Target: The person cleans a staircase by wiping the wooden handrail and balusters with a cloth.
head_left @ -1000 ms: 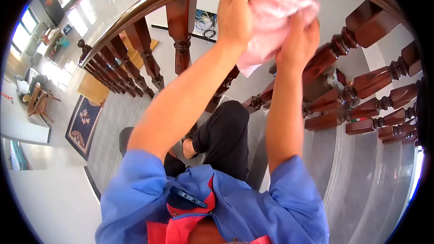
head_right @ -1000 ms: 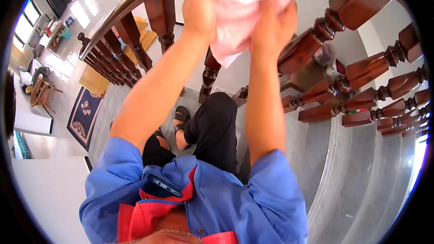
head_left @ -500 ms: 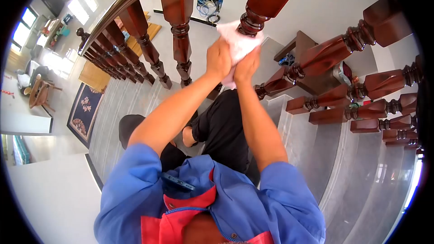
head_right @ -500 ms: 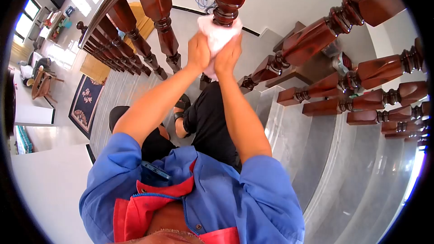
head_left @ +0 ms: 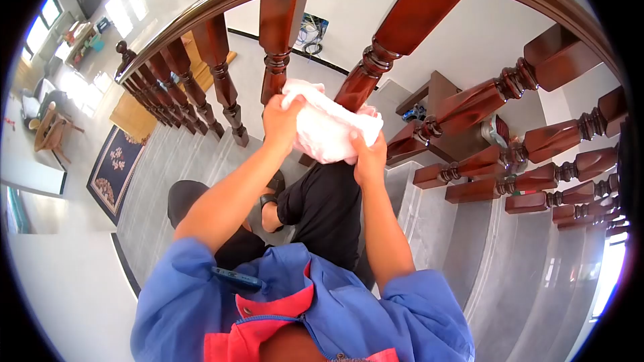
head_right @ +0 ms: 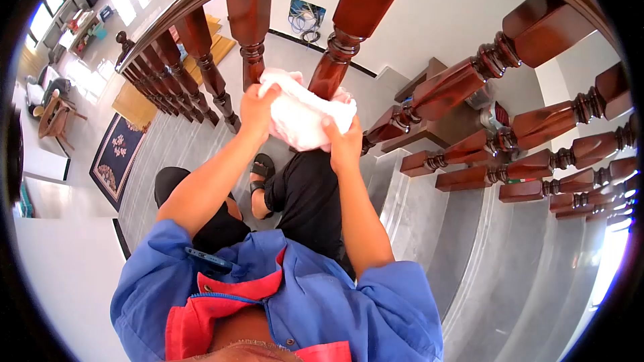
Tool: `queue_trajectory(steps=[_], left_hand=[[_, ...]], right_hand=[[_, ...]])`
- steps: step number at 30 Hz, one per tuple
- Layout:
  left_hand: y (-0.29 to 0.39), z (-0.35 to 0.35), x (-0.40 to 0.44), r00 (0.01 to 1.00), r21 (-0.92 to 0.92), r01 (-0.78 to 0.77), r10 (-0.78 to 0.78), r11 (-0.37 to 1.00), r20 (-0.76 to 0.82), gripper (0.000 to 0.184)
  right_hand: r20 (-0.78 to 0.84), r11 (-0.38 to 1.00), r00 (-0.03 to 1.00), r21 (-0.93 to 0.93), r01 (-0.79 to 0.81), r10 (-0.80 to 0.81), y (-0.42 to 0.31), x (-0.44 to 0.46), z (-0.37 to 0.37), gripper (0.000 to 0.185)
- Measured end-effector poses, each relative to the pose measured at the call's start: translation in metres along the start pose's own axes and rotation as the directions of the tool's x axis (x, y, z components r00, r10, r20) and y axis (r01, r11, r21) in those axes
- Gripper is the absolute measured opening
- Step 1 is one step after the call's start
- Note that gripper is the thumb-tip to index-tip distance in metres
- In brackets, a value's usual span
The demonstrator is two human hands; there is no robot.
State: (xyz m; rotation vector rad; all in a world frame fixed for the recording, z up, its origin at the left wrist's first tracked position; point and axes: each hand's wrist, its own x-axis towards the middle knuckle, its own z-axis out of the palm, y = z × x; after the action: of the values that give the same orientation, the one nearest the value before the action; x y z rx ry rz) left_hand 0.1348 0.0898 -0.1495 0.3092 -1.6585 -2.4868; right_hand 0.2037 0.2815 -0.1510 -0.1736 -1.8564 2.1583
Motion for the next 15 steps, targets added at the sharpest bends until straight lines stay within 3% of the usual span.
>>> queue_trajectory(steps=[1,3,5,6,7,8,10,11,12,13,14,15], left_hand=[[0.011,-0.001,-0.003,1.000,-0.002,0.001,-0.001,1.000,-0.008,0.021],[0.037,-0.004,-0.010,0.994,-0.032,-0.104,0.102,0.994,-0.050,0.022],[0.053,-0.009,-0.017,0.985,-0.040,-0.169,0.167,0.985,-0.053,0.025],[0.060,-0.013,-0.013,0.936,0.150,-0.315,0.333,0.937,-0.112,0.028],[0.075,-0.011,-0.011,0.853,0.331,-0.439,0.504,0.835,-0.139,0.031],[0.089,-0.008,-0.013,0.869,0.248,-0.428,0.471,0.869,-0.153,0.037],[0.132,0.006,-0.016,0.792,0.222,-0.567,0.599,0.793,-0.116,0.036],[0.156,0.013,-0.019,0.734,0.259,-0.635,0.673,0.728,-0.094,0.036],[0.182,0.024,-0.021,0.618,0.153,-0.775,0.786,0.613,-0.013,0.040],[0.212,0.038,-0.029,0.623,0.036,-0.782,0.780,0.622,0.056,0.049],[0.228,0.047,-0.016,0.536,0.192,-0.837,0.838,0.512,0.103,0.057],[0.252,0.065,-0.019,0.370,0.339,-0.889,0.920,0.309,0.133,0.063]], right_hand=[[0.007,1.000,1.000,-0.002,-0.003,0.003,-0.011,-0.011,0.003,0.050],[0.183,0.971,0.983,0.233,-0.049,0.006,-0.036,-0.027,0.012,0.054],[0.203,0.970,0.979,0.236,-0.056,0.007,-0.063,-0.033,0.025,0.047],[0.169,0.976,0.985,0.215,-0.023,-0.014,-0.077,-0.031,0.031,0.042],[0.134,0.981,0.990,0.195,0.020,-0.047,-0.092,-0.025,0.036,0.038],[0.116,0.986,0.987,0.132,0.098,-0.114,-0.107,-0.017,0.038,0.034],[0.108,0.929,0.922,0.046,0.368,-0.371,-0.167,-0.010,0.055,0.033],[0.107,0.867,0.861,0.021,0.498,-0.497,-0.199,-0.007,0.065,0.032],[0.083,0.739,0.753,-0.146,0.657,-0.653,-0.230,-0.003,0.074,0.034],[0.088,0.565,0.615,-0.309,0.765,-0.784,-0.261,0.003,0.081,0.035],[0.130,0.328,0.433,-0.473,0.818,-0.892,-0.296,0.009,0.087,0.036],[0.202,0.074,0.243,-0.607,0.791,-0.949,-0.330,0.015,0.092,0.037]])
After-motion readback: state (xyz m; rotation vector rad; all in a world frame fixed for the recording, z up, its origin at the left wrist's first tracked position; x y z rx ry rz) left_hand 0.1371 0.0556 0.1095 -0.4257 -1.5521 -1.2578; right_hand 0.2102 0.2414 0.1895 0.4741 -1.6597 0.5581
